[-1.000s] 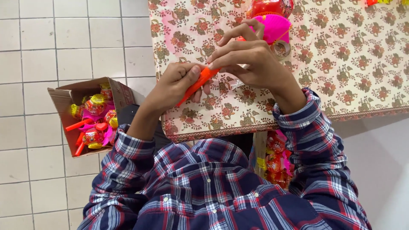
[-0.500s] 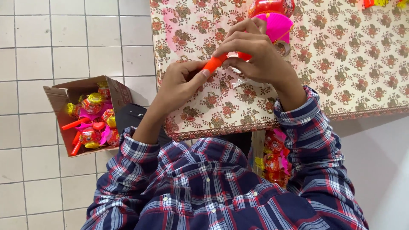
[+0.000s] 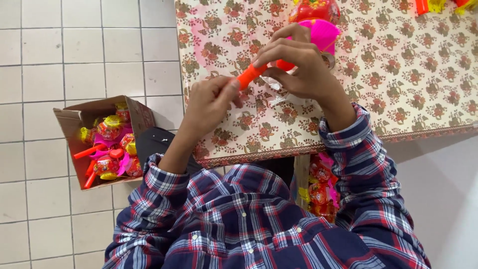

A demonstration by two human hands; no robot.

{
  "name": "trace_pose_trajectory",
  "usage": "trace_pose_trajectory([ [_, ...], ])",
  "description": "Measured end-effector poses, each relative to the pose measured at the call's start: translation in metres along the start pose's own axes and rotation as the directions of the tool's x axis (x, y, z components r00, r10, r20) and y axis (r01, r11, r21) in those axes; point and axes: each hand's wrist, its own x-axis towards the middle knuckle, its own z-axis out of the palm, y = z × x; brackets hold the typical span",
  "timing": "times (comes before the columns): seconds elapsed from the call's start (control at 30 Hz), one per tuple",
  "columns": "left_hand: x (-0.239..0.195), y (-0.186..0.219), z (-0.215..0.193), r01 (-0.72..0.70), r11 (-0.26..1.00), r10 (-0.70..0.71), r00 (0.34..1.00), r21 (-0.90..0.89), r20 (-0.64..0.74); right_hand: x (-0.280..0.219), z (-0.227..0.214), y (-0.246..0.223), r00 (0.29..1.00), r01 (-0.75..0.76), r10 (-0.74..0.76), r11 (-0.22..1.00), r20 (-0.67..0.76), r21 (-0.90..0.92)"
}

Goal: Assembling small plastic toys by joining various colorful components together using hands and adhesive.

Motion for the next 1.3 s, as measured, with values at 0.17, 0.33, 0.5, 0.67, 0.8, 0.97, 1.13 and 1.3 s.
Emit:
trace_pose_trajectory([
  [0.17, -0.001, -0.003, -0.001, -0.019, 0.997, 0.024, 0.998, 0.077, -0.064, 0.002, 0.004, 0.007, 0.998, 0.056, -0.057, 0.997, 0.007, 0.043],
  [0.33, -0.004, -0.001, -0.003, -0.041, 0.995, 0.052, 0.991, 0.088, -0.127, 0.000, 0.008, 0.005, 1.000, 0.026, -0.026, 1.000, 0.003, 0.009],
  [0.5, -0.005, -0.001, -0.003, -0.056, 0.997, 0.062, 0.988, 0.046, -0.142, -0.001, 0.011, 0.000, 0.997, -0.076, 0.077, 0.989, 0.004, -0.124],
  [0.67, -0.003, 0.000, -0.007, 0.001, 0.999, -0.003, 1.000, -0.049, -0.030, 0.003, 0.005, -0.009, 1.000, -0.001, 0.001, 0.999, 0.012, -0.032],
  [0.8, -0.001, 0.004, -0.006, 0.046, 0.989, -0.044, 0.999, -0.138, 0.017, 0.002, 0.002, -0.008, 0.998, 0.049, -0.050, 0.998, -0.031, -0.047],
  [0.97, -0.003, 0.001, -0.002, 0.017, 0.997, -0.012, 0.998, 0.074, -0.066, -0.003, 0.010, 0.002, 0.999, 0.027, -0.029, 0.990, -0.015, -0.136],
  [1.13, -0.001, -0.001, 0.003, 0.124, 0.963, -0.128, 0.992, 0.240, 0.001, -0.003, 0.010, 0.003, 0.999, 0.037, -0.040, 0.991, -0.022, -0.129],
  [1.3, -0.003, -0.006, 0.001, 0.017, 0.981, -0.022, 1.000, 0.191, 0.021, -0.001, 0.009, -0.002, 0.998, 0.037, -0.042, 0.993, -0.041, -0.111],
])
